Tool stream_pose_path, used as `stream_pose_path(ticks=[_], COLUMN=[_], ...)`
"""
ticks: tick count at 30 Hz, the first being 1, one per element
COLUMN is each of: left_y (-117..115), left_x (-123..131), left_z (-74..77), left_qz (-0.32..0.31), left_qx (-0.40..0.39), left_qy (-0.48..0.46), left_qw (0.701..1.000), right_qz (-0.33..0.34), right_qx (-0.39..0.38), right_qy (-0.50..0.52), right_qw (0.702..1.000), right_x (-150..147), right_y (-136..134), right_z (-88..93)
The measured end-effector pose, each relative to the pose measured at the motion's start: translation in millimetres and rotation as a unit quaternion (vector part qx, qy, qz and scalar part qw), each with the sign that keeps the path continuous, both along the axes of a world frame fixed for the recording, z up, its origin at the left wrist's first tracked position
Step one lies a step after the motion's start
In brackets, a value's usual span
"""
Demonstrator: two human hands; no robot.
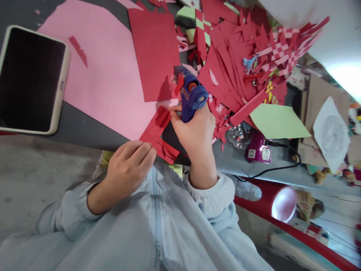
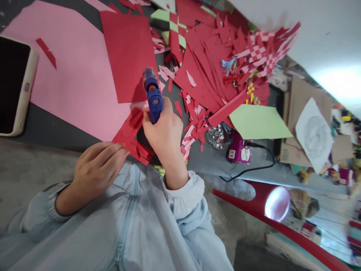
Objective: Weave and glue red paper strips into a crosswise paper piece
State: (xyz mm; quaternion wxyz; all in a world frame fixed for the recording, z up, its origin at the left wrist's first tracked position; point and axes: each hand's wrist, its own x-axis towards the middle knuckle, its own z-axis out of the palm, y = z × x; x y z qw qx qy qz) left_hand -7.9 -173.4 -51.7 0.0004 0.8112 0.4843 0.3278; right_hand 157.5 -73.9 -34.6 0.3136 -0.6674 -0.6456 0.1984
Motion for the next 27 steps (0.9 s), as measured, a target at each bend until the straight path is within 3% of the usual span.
stream_pose_path(ticks=[8, 12, 19, 27], left_y=[-1.0, -0.9, -1.0, 0.2], left_x=[0.8, 0.6, 1.2, 2.2], left_z=[-2.0, -1.9, -3.3, -2.3], left_qz=[-0.001, 0.008, 0.002, -0.002], left_qx=[0.012, 0.019, 0.020, 0.017], left_qy=[-0.003, 0.004, -0.007, -0.014], left_qw=[1.000, 1.000, 1.000, 1.000], right_qz=[0.007, 0.011, 0.003, 0.049], right_qx=[0.016, -0.019, -0.009, -0.010], right_qy=[-0.063, -0.099, -0.053, -0.008], right_qw=[0.998, 0.995, 0.999, 0.999], right_x=[-1.4, -3.1, -3.7, 0.8], right_y=[-0.4, 0.9, 4.0, 9.0], right_z=[1.1, 3.3, 5.8, 8.2])
